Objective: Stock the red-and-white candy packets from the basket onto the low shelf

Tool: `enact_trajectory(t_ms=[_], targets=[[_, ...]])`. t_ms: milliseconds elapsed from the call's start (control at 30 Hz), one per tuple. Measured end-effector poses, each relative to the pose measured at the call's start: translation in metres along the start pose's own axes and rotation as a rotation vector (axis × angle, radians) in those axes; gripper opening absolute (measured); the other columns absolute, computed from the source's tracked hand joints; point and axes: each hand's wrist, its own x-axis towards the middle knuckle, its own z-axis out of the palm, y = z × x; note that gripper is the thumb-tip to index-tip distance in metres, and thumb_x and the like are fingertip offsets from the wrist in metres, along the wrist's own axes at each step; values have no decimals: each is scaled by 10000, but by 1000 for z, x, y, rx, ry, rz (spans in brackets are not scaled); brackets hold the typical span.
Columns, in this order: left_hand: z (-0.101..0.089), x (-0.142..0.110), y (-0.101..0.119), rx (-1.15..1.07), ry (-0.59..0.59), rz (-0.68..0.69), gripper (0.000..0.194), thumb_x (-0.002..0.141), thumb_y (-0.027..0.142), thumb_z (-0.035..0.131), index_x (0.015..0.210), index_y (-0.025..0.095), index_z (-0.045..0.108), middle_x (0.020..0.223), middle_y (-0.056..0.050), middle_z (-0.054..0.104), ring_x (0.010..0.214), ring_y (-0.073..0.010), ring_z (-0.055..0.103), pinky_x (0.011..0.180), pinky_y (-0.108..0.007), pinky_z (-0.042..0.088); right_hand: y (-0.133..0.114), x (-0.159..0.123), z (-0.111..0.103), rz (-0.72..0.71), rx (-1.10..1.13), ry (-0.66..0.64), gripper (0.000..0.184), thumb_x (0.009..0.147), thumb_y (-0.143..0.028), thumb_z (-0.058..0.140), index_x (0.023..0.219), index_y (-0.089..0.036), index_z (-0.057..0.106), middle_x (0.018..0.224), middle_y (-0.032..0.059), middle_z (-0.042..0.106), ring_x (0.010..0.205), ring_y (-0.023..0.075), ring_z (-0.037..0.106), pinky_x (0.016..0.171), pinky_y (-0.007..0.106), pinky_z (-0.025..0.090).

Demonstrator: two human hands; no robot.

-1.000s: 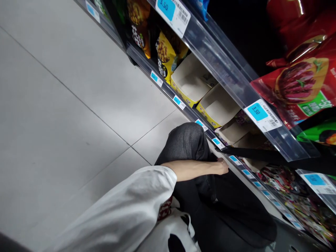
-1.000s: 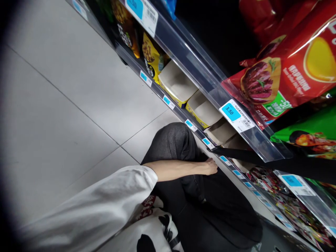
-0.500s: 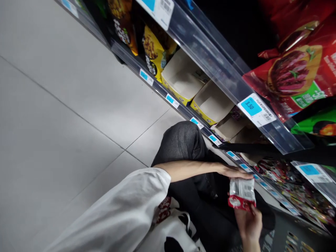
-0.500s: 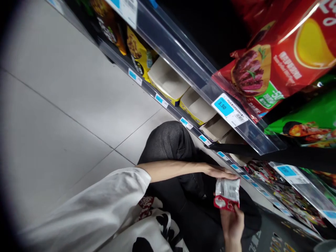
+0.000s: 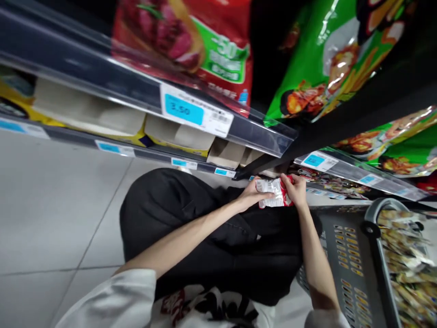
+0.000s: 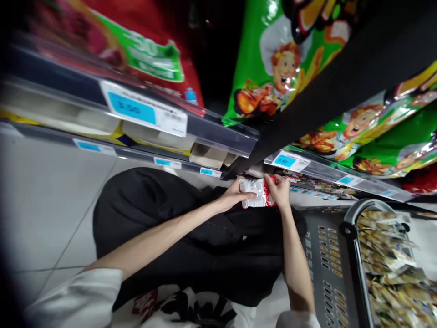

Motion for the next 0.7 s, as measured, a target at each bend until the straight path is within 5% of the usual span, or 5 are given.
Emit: enact_trajectory(t_ms=[133, 267, 467, 600, 700], targets=[[-3, 5, -2, 89, 75, 8, 741, 582, 265, 950, 1171, 177, 509, 1085, -61, 696, 1019, -225, 676, 902, -366, 551, 7, 12, 9, -41, 30, 23, 610, 854, -607, 689, 521, -201, 380, 520, -46, 322, 531, 86, 265, 508, 283, 211], [-3, 8, -1, 165, -14, 79, 951, 581, 280, 969, 1378, 216, 455, 1242, -88, 676, 1147, -253, 664, 1025, -405, 535, 13, 3, 14, 67, 340, 105, 540, 824, -557, 745, 533, -189, 477, 519, -44, 388, 507, 80, 311, 486, 260, 251], [-3, 2, 3, 203, -3, 133, 1051, 723, 492, 885, 1580, 363, 290, 1554, -98, 489, 1311, -308, 606, 1065, -432, 535, 3, 2, 26, 282, 944, 97, 383, 653, -450, 873, 943, -229, 752, 734, -28, 673, 616, 111, 577, 589, 240, 481], [-9, 2, 0, 314, -165, 198, 1100, 559, 598, 940, 1506, 305, 462, 1719, -116, 184, 1477, -396, 420, 1129, -462, 480, -6, -1, 28, 377, 1092, -11, 302, 645, -395, 861, 861, -207, 765, 704, -20, 690, 589, 110, 595, 554, 229, 496], [-14, 1, -5, 369, -323, 150, 1199, 457, 533, 994, 1502, 280, 466, 1649, -157, 349, 1469, -394, 429, 1108, -494, 487, -12, -10, 23, 394, 1220, -128, 319, 690, -399, 834, 927, -196, 768, 709, -6, 714, 595, 122, 640, 561, 230, 532]])
